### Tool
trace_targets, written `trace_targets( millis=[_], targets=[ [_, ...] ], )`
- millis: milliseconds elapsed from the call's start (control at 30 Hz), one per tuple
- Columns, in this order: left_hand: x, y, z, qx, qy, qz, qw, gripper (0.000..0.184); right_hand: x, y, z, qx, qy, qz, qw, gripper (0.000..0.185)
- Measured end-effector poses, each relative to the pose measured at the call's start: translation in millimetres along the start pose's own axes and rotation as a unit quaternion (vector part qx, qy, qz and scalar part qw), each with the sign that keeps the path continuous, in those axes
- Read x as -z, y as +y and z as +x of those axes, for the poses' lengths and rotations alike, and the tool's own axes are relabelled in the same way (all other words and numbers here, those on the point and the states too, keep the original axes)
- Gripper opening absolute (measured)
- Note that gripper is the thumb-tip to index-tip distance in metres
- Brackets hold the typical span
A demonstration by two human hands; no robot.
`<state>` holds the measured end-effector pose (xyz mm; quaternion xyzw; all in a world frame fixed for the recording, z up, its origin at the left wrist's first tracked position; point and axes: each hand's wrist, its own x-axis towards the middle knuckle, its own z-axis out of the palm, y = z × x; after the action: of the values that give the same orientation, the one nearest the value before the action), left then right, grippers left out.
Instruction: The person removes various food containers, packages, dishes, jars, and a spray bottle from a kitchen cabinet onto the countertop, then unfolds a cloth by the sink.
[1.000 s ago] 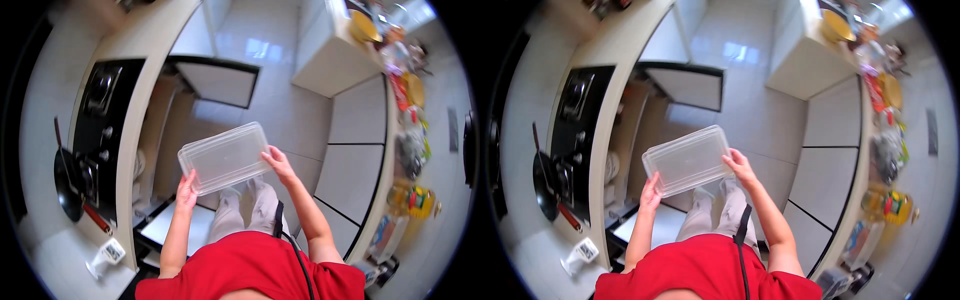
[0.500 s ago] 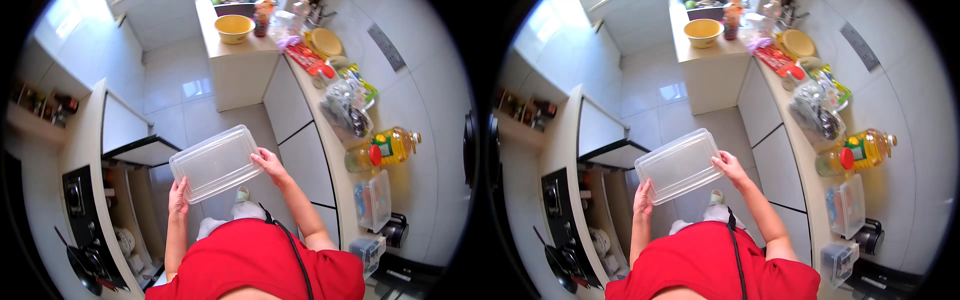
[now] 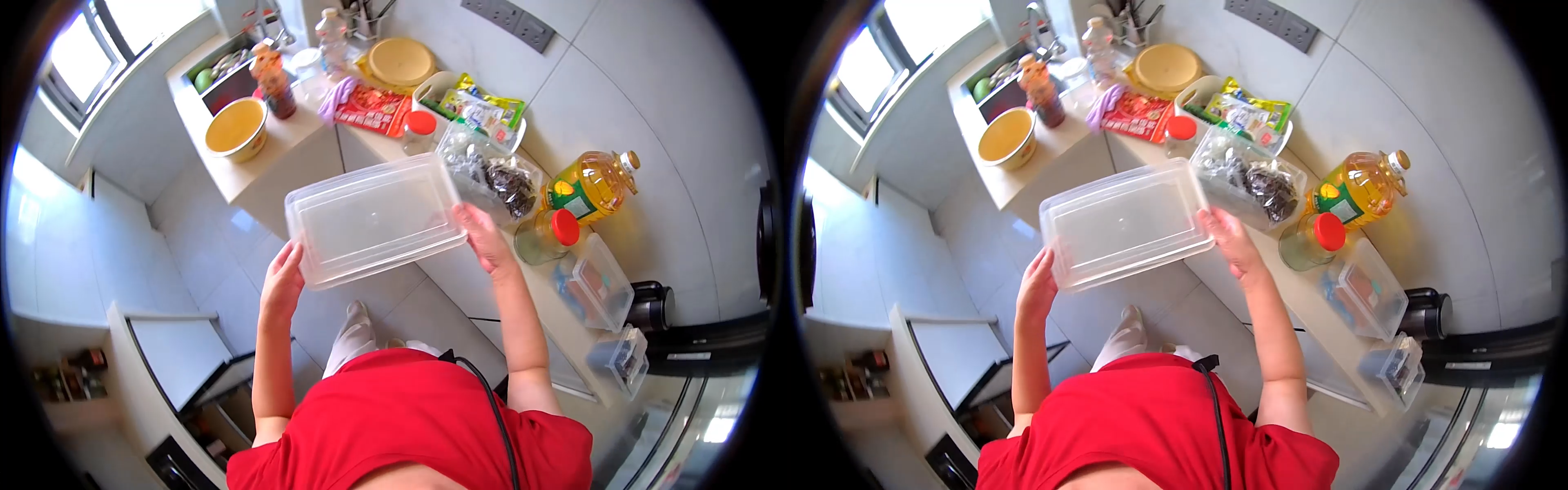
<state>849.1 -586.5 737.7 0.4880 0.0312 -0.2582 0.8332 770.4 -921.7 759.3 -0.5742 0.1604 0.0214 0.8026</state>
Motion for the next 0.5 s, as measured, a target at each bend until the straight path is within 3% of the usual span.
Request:
trace_targets(
  millis=[233, 333, 500],
  targets=[
    [-85, 54, 194, 0.052, -0.144, 0.052, 0.987, 0.045, 55, -65, 46, 0.03, 0.18, -0.023, 0.983, 0.031],
    [-125, 61, 279, 0.062, -0.205, 0.076, 0.974, 0.043, 75, -96, 76, 0.061, 0.192, -0.034, 0.979, 0.034],
    [-189, 44, 381, 0.048, -0.173, 0.125, 0.976, 0.044, 145, -114, 142, 0.068, 0.221, -0.06, 0.971, 0.038]
  ],
)
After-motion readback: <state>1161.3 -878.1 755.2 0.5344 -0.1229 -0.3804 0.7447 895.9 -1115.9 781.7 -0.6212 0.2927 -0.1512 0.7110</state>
